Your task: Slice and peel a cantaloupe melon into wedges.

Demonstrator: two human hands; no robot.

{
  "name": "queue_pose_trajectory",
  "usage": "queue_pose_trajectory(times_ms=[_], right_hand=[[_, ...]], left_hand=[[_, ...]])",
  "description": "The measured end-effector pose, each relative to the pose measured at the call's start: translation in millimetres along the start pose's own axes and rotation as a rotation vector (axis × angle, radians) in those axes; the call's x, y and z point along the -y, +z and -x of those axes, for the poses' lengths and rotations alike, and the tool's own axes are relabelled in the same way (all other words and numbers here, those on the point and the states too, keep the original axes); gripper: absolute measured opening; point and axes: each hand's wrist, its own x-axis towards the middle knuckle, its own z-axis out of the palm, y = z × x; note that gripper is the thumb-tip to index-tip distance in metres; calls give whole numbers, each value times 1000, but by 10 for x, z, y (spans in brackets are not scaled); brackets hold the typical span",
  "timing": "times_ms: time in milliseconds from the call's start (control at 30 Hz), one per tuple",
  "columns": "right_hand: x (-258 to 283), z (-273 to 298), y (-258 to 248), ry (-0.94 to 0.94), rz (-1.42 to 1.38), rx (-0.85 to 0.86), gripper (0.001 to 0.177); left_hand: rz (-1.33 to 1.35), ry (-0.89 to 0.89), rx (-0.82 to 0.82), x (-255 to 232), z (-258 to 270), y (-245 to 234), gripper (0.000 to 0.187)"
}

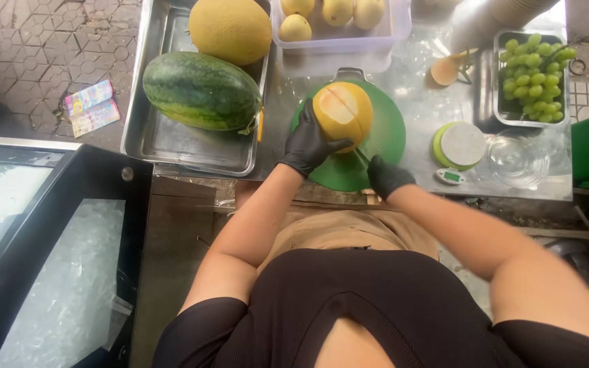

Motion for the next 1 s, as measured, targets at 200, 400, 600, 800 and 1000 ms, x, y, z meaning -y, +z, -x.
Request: queue_pose_trajectory(times_ms=[200,400,600,800,1000], right_hand=[[-140,-36,124,-5,-28,-85,34],[-154,269,-133,-65,-65,-148,36],[-545,1201,-669,-21,-216,-114,37],[-693,757,-941,-190,-404,-413,50],[252,-180,-1270,-606,-524,-611,78]], left_hand=[[25,-18,23,15,19,-43,121],[148,-4,54,-77,24,-180,106],[122,-26,94,-53,-25,-216,108],[-136,129,-188,-273,-134,41,132],[-61,52,-163,-171,-167,54,112]])
